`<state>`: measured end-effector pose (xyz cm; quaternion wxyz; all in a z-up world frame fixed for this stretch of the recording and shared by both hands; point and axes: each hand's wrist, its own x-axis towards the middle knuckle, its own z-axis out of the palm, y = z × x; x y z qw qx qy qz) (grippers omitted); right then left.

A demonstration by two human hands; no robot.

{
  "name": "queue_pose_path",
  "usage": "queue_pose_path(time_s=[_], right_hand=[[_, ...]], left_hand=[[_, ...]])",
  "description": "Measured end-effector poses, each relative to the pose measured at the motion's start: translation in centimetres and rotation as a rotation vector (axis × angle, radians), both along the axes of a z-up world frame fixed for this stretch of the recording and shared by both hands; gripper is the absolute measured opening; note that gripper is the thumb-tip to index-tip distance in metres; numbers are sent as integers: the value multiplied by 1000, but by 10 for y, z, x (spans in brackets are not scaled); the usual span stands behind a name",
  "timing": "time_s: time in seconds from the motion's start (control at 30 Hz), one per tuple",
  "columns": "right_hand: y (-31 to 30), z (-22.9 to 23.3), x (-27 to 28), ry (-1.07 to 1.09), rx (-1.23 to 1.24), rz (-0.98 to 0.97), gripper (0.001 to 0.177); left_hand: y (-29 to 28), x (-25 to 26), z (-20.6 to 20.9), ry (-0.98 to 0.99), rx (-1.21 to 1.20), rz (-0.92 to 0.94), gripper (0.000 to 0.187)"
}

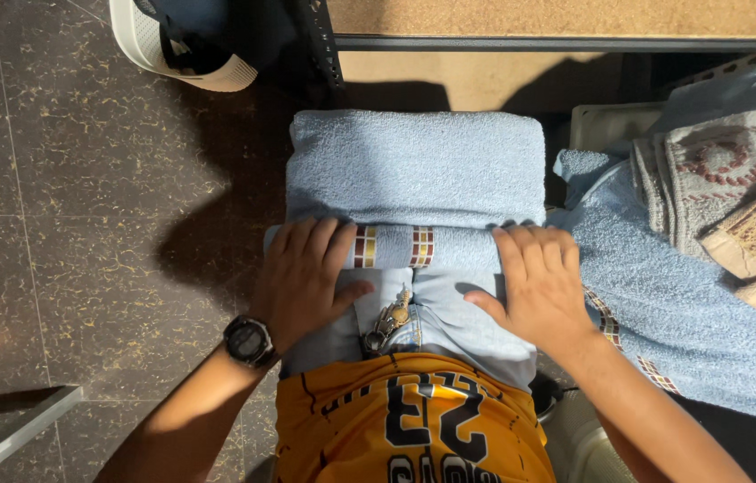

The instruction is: The person folds a gray towel and places it on a shelf, then folds a light blue towel and places it on the shelf, and finally folds a beige towel. The person is sitting on the floor in front of a metal shelving unit.

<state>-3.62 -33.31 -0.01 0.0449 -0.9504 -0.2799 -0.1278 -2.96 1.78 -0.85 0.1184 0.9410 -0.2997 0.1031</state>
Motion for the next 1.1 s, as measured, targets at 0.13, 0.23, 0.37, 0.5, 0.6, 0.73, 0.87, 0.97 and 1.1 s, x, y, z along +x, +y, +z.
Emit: queue_pose_path(time_s=[0.13,0.23,0.37,0.5,0.6,0.73,0.87,0.97,1.1], right_hand=[[0,9,19,65,-31,-1,89],[-3,9,35,109,-49,13,84],[-7,14,68,289,-55,77,72],[-13,28,111,524,-139,19,58],[-38,20,142,284,-257,22,51],[-40,68,196,-97,-302,-19,14],[-64,81,214,-467,-284,1,33],[-56,104,192,-434,-170,87,22],[-50,101,140,-463,-278,51,9]], left_hand=[[-1,17,-2,125,97,-7,87],[0,35,0,175,97,-17,84],[5,68,4,331,45,-106,72],[7,105,8,379,106,-152,74],[1,139,41,377,244,-143,74],[-12,180,91,-512,343,11,14],[-15,198,119,-915,412,120,29],[-13,186,120,-819,325,100,25],[-16,134,119,-606,261,19,19]])
